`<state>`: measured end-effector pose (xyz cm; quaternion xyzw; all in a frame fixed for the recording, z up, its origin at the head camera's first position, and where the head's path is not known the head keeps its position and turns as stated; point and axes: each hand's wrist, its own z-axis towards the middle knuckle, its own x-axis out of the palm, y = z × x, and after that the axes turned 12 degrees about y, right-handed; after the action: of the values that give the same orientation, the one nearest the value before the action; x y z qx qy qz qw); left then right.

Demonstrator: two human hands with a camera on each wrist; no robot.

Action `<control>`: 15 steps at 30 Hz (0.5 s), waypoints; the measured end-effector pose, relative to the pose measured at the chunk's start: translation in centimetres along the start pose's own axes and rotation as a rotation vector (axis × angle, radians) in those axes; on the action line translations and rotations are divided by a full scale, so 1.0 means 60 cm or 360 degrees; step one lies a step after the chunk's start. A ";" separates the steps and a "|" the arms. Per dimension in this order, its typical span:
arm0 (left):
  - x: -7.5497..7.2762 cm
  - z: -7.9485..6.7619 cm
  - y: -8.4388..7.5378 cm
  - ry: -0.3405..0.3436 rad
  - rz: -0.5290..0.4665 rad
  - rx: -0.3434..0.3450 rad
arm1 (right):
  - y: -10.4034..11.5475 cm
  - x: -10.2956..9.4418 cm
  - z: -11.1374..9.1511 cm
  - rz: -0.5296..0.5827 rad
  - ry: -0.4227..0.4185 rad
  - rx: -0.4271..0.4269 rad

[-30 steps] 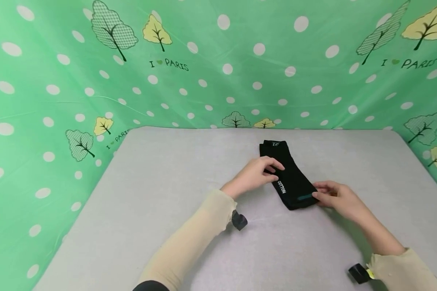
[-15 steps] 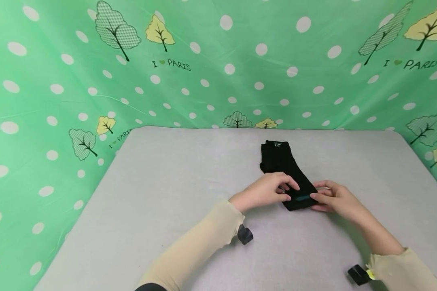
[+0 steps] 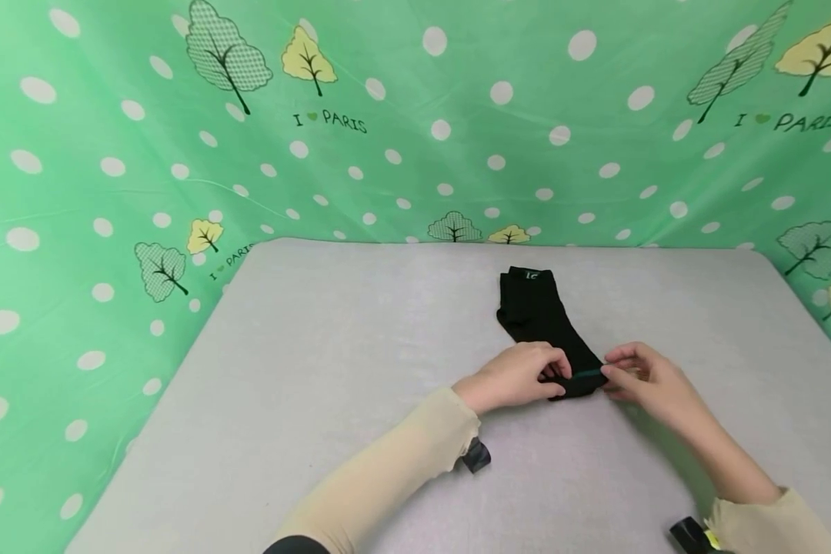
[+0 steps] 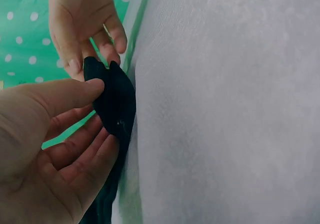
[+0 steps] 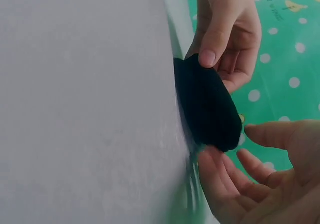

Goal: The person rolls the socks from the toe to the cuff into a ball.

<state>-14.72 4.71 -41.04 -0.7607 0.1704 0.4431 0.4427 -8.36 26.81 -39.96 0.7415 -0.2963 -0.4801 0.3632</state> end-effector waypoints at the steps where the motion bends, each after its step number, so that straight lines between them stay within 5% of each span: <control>1: 0.000 0.001 0.000 -0.0002 0.0004 -0.0001 | 0.001 0.000 -0.003 -0.0125 -0.0057 0.0001; 4: 0.001 0.003 0.002 -0.0014 -0.0002 -0.0029 | 0.004 -0.001 -0.010 -0.0421 -0.0164 -0.0039; 11: 0.001 0.006 0.003 -0.0074 -0.0076 -0.0122 | 0.000 0.011 -0.016 -0.0768 -0.0210 -0.0507; 15: 0.002 0.006 0.004 -0.0082 -0.0117 -0.0152 | -0.006 0.018 -0.014 -0.0998 -0.0138 -0.0463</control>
<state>-15.00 4.92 -41.31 -0.7750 0.1096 0.4538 0.4259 -7.17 26.35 -40.59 0.7158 0.0023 -0.6366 0.2870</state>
